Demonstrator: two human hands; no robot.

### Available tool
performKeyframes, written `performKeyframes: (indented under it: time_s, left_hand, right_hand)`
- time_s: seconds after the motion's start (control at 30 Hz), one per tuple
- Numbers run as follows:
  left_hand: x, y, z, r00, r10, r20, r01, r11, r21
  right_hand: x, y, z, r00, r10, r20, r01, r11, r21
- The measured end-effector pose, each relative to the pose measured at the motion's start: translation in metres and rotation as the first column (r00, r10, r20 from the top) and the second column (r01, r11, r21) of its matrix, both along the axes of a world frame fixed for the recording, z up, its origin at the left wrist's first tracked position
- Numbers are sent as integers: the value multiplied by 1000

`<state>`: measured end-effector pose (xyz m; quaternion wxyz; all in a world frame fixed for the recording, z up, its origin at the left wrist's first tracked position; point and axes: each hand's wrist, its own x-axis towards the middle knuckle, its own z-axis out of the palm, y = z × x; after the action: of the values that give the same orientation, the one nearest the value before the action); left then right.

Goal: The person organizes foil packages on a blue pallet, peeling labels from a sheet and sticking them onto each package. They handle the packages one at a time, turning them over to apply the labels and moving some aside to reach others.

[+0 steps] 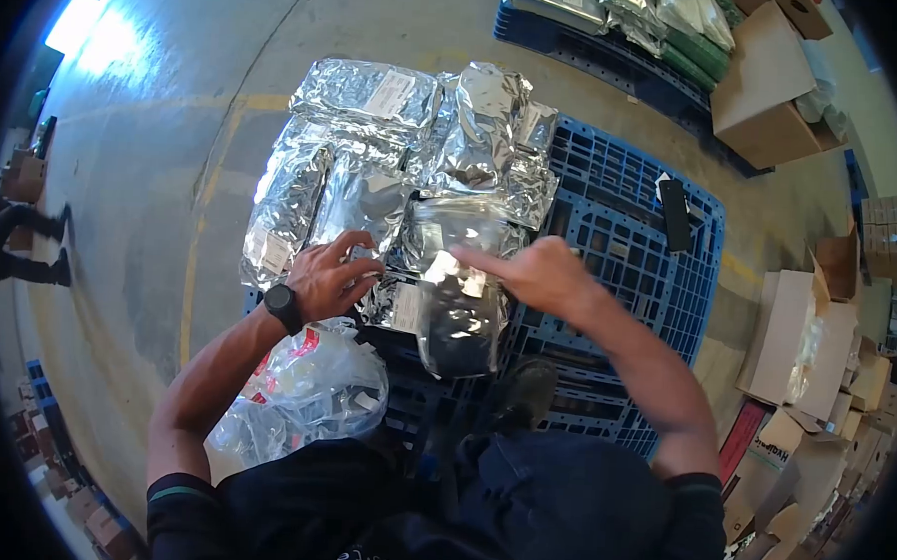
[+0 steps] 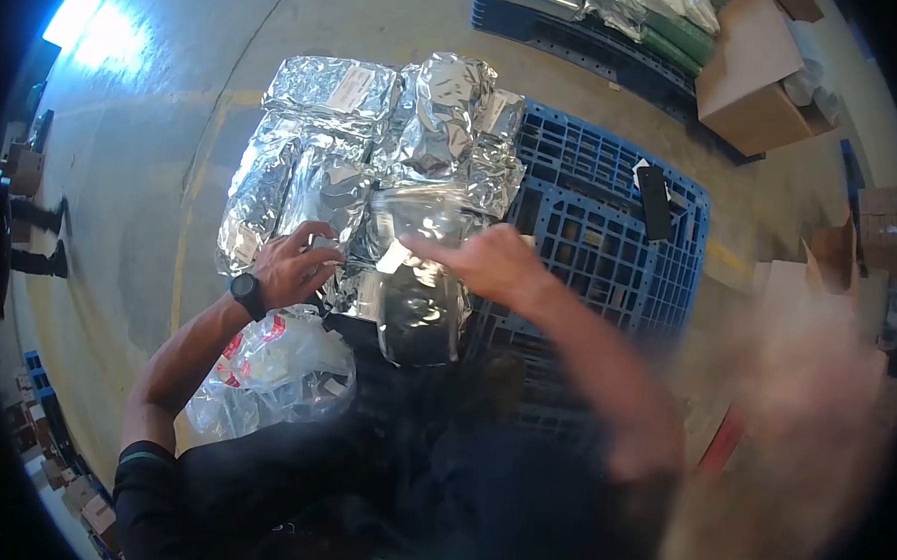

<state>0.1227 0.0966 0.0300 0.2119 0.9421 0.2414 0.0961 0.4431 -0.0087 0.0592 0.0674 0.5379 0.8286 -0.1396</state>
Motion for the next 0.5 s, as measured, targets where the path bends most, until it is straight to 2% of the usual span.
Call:
performKeyframes:
  time_s: [0.03,0.07,0.13,0.17,0.2,0.23,0.27,0.3,0.33,0.37,0.4,0.43,0.47,0.5]
  left_hand:
    - [0,-1,4,1000,-1,-21,1,1000,-22]
    - [-1,-5,5,1000,7,-22,-7,1000,-17]
    - [-3,-14,7,994,108,-15,-109,984,-144]
    - [-4,-17,11,996,77,43,-67,978,-199]
    - [-5,-22,13,997,75,30,-68,976,-205]
    - [-5,-29,13,992,68,105,-44,975,-217]
    - [-6,-36,13,982,62,180,-19,973,-229]
    - [-7,-42,22,990,55,128,-4,929,-370]
    - [-5,-49,29,992,46,117,3,923,-386]
    - [-1,-56,34,973,109,202,56,740,-670]
    - [4,-63,40,947,199,251,132,470,-873]
    - [12,-71,46,936,296,190,75,361,-929]
    - [17,-74,52,942,288,174,70,339,-938]
    - [24,-73,56,953,294,74,17,192,-981]
  right_hand:
    - [-11,4,-27,1000,-15,-21,17,997,71]
    - [-24,7,-36,995,-48,-92,53,997,54]
    - [-44,-3,-52,968,-190,-164,206,975,81]
    - [-50,-12,-55,945,-258,-200,280,956,91]
    - [-56,-23,-57,942,-261,-210,283,956,80]
    - [-59,-36,-58,817,-379,-435,447,892,62]
    - [-62,-50,-60,628,-461,-627,593,805,2]
    - [-66,-65,-65,399,-532,-747,640,745,-189]
    - [-68,-78,-66,386,-549,-741,647,734,-208]
    - [-69,-91,-63,151,-611,-777,570,696,-436]
    - [-71,-103,-59,-90,-666,-741,436,642,-630]
    - [-70,-108,-47,-145,-728,-670,351,596,-723]
    - [-72,-112,-43,-162,-741,-651,351,574,-740]
    - [-74,-112,-41,-174,-743,-647,273,594,-756]
